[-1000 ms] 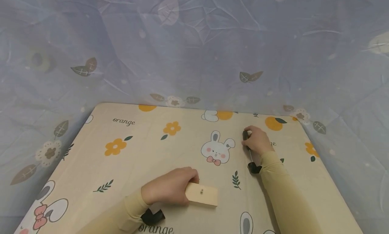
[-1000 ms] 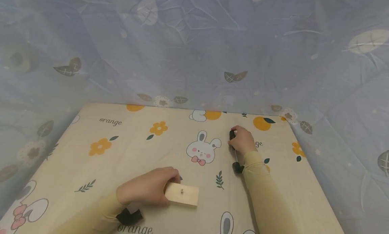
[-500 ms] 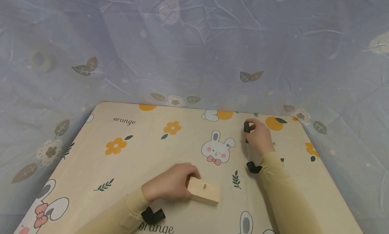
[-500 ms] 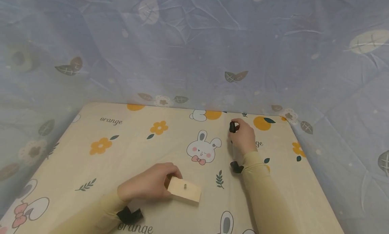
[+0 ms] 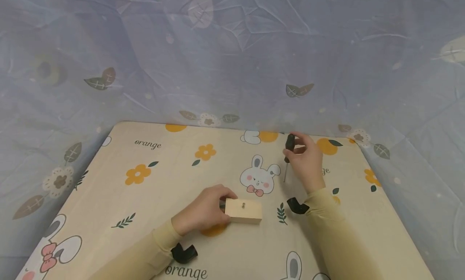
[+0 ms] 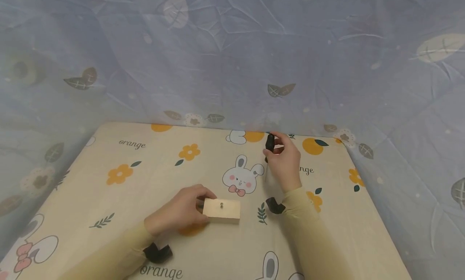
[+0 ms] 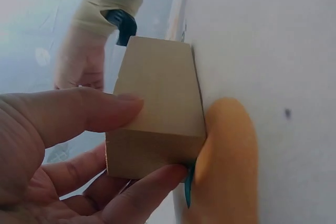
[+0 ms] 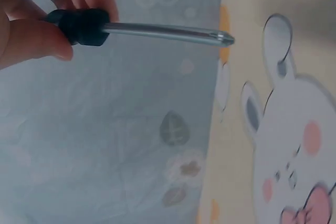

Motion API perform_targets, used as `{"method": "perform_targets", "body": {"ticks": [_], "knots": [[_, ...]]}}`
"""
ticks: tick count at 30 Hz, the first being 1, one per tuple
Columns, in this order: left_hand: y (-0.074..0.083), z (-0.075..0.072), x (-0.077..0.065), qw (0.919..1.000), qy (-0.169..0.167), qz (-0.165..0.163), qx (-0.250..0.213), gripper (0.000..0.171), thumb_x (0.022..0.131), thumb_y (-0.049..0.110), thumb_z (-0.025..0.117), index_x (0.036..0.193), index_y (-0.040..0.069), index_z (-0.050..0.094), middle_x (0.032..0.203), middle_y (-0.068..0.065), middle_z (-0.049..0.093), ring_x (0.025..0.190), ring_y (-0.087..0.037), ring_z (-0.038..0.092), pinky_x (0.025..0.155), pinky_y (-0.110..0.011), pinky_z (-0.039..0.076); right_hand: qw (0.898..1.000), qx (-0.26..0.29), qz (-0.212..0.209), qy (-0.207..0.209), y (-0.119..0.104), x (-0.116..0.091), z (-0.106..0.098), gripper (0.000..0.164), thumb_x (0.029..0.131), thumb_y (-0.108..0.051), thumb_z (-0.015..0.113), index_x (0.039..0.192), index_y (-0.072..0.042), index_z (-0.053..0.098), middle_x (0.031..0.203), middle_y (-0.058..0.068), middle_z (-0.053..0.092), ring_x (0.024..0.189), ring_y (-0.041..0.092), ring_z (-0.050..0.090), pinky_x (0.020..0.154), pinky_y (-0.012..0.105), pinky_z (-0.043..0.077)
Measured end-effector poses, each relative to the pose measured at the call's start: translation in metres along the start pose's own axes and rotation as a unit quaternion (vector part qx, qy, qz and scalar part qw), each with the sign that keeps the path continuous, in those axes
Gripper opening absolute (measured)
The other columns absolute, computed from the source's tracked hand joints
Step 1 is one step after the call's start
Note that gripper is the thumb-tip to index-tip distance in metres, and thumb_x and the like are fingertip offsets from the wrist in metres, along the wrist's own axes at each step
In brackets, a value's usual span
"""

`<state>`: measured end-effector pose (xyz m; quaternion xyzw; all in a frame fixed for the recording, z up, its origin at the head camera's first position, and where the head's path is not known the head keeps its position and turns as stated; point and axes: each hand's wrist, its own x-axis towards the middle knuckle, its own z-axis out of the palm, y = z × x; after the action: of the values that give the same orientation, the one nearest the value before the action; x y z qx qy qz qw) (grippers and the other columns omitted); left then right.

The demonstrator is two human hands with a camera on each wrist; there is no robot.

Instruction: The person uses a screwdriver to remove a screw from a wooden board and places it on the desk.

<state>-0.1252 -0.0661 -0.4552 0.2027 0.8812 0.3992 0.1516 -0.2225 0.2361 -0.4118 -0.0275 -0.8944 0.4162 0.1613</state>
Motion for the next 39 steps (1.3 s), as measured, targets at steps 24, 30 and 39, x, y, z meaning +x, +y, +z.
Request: {"method": "perform_targets", "body": {"ticks": [24,30,39], "knots": [[-0.008,-0.009,0.006,0.9999,0.009,0.002,-0.013,0.047,0.082,0.006,0.09,0.126,0.011,0.075,0.12,-0.002,0.071,0.11,-0.02,0.064,0.102,-0.046,0.055,0.964,0.208,-0.163,0.015,-0.054,-0.069,0.012,0.061,0.083,0.018,0.08,0.136,-0.01,0.07,0.122,0.01,0.072,0.092,0.013,0.07,0.082,0.02,0.061],[-0.009,-0.009,0.006,0.9998,0.014,0.007,-0.007,0.047,0.08,0.005,0.091,0.124,0.011,0.075,0.119,-0.002,0.072,0.111,-0.02,0.066,0.102,-0.045,0.055,0.952,0.235,-0.197,0.006,-0.062,-0.082,0.014,0.059,0.082,0.018,0.081,0.135,-0.006,0.07,0.117,0.01,0.073,0.091,0.011,0.069,0.082,0.022,0.062],[-0.009,-0.008,0.007,0.9997,0.02,-0.006,-0.009,0.049,0.078,0.005,0.092,0.124,0.011,0.076,0.122,-0.003,0.073,0.114,-0.023,0.067,0.104,-0.049,0.054,0.897,0.348,-0.27,-0.033,-0.07,-0.095,0.023,0.056,0.075,0.028,0.078,0.127,0.011,0.066,0.113,0.009,0.072,0.094,0.015,0.074,0.081,0.029,0.065]]}}
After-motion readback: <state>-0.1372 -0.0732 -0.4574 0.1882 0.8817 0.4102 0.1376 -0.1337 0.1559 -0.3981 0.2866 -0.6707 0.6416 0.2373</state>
